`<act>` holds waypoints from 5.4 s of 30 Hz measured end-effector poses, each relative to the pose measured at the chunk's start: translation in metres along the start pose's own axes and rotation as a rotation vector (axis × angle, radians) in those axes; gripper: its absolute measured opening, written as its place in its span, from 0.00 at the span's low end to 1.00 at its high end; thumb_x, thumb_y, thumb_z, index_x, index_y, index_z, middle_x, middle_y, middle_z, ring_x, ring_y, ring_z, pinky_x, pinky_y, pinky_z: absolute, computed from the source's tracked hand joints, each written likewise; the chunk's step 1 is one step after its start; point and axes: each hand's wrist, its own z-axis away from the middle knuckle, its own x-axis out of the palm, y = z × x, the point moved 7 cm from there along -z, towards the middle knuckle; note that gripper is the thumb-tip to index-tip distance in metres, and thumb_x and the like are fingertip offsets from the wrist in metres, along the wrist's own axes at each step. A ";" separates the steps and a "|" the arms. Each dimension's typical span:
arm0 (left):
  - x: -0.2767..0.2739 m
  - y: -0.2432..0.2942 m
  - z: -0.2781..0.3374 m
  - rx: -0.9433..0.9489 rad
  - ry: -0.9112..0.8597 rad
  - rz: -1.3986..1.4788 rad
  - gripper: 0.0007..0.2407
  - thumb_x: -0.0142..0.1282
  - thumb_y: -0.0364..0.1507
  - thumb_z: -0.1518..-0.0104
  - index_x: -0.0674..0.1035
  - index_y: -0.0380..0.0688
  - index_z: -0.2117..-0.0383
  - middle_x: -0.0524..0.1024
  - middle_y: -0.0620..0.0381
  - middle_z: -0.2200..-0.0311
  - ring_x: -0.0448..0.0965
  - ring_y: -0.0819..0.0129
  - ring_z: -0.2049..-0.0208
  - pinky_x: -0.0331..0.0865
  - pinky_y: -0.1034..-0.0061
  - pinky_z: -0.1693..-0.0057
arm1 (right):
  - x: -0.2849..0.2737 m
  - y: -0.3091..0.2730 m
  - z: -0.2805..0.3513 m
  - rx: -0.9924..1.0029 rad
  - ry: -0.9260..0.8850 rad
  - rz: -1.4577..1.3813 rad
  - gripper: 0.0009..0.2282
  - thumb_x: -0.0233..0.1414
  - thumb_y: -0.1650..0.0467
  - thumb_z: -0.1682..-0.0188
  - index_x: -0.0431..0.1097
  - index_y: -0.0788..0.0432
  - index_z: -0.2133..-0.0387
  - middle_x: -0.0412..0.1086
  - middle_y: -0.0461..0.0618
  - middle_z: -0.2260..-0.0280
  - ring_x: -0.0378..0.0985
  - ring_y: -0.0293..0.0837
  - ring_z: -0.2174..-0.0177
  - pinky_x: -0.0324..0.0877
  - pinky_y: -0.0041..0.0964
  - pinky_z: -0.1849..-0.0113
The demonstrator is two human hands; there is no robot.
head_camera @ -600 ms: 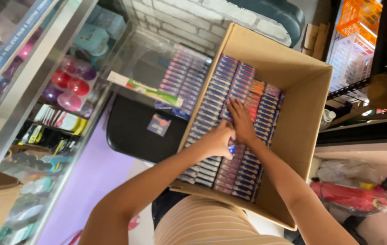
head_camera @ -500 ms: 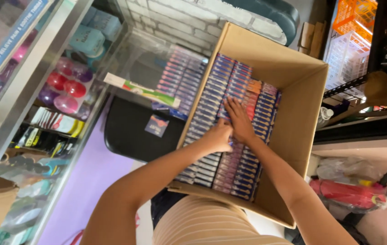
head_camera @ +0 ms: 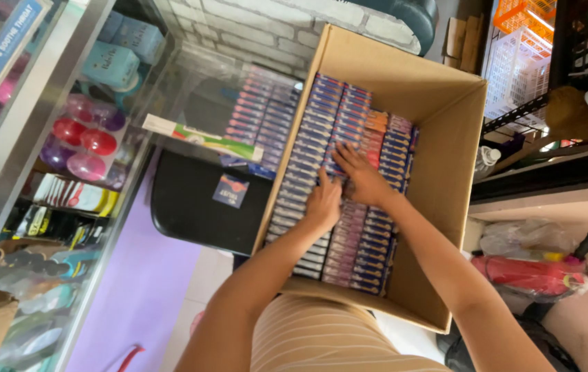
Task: Organizing small boxes of products into a larger cardboard box on a checkout counter.
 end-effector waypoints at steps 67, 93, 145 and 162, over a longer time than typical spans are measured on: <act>0.036 -0.015 -0.052 0.091 0.093 -0.445 0.26 0.45 0.29 0.37 0.58 0.42 0.30 0.47 0.54 0.26 0.46 0.48 0.26 0.52 0.42 0.32 | 0.026 -0.009 -0.001 0.218 -0.148 0.231 0.51 0.59 0.63 0.63 0.32 0.70 0.30 0.26 0.70 0.29 0.26 0.65 0.30 0.31 0.64 0.35; -0.082 -0.265 0.095 -0.594 0.548 0.276 0.49 0.76 0.44 0.66 0.59 0.42 0.35 0.58 0.44 0.38 0.56 0.39 0.37 0.57 0.48 0.37 | 0.030 -0.013 -0.004 0.155 -0.039 0.162 0.53 0.58 0.52 0.59 0.34 0.76 0.32 0.29 0.75 0.30 0.30 0.70 0.31 0.36 0.64 0.35; 0.016 0.022 -0.024 0.645 0.096 -0.471 0.04 0.57 0.25 0.50 0.85 0.46 0.78 0.83 0.50 0.74 0.86 0.55 0.68 0.78 0.59 0.66 | 0.027 0.015 0.001 0.075 -0.216 0.062 0.56 0.66 0.73 0.68 0.28 0.66 0.29 0.21 0.71 0.29 0.24 0.67 0.30 0.40 0.57 0.34; 0.000 0.000 -0.043 0.366 0.051 -0.301 0.08 0.65 0.24 0.59 0.84 0.42 0.71 0.82 0.44 0.68 0.85 0.49 0.63 0.79 0.58 0.61 | 0.033 -0.011 0.002 0.194 -0.088 0.122 0.55 0.63 0.59 0.66 0.35 0.64 0.27 0.24 0.70 0.27 0.24 0.71 0.30 0.42 0.73 0.38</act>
